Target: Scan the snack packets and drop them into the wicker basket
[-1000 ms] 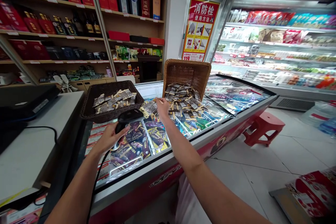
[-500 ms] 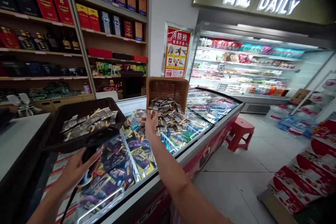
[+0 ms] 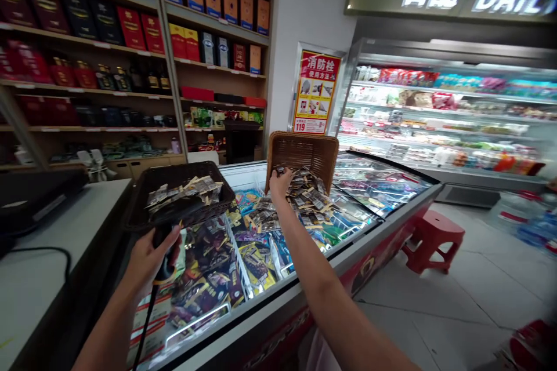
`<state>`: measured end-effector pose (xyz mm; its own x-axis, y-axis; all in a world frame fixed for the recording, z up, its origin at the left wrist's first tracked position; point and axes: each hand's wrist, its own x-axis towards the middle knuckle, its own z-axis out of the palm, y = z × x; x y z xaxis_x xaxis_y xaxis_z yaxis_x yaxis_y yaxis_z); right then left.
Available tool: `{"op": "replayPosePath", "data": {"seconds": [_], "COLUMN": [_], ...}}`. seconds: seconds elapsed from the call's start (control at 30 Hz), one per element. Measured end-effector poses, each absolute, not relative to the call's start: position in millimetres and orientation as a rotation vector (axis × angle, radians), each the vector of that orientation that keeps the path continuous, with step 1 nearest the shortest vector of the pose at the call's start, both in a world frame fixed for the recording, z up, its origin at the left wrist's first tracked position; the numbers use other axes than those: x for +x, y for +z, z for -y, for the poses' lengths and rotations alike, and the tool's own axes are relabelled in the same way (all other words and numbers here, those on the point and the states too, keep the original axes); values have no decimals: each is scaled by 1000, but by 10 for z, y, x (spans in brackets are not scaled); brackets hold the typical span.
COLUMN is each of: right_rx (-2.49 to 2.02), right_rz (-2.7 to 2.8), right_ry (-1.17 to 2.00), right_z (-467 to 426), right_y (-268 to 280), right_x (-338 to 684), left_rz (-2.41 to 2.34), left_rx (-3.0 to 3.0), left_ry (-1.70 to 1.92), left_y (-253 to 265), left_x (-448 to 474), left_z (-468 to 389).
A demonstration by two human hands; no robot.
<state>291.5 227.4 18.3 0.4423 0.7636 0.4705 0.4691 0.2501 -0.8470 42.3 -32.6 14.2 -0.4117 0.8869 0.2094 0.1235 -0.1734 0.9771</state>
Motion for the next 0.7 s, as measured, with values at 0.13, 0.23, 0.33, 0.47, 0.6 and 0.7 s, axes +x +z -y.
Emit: {"op": "replayPosePath", "data": {"seconds": [0.13, 0.23, 0.33, 0.47, 0.6, 0.7], "right_rx": [-1231, -1254, -1391, -1473, -1403, -1312], "right_rz": [1481, 1797, 1949, 2053, 2111, 2078], "right_ry": [392, 429, 408, 382, 289, 344], "right_z": [-2046, -1997, -2040, -2079, -2021, -1950], "right_y": [44, 76, 174, 228, 223, 292], "right_x": [2277, 1725, 1277, 950, 911, 1053], "left_rz": [-1520, -1479, -1471, -1500, -1493, -1522], "left_rx": [944, 827, 841, 927, 964, 1001], "left_ry": [1938, 2036, 2022, 1999, 1990, 1962], "left_y": [217, 223, 175, 112, 92, 82], "left_x": [280, 240, 243, 259, 270, 275], "left_z": [349, 351, 335, 308, 296, 289]}}
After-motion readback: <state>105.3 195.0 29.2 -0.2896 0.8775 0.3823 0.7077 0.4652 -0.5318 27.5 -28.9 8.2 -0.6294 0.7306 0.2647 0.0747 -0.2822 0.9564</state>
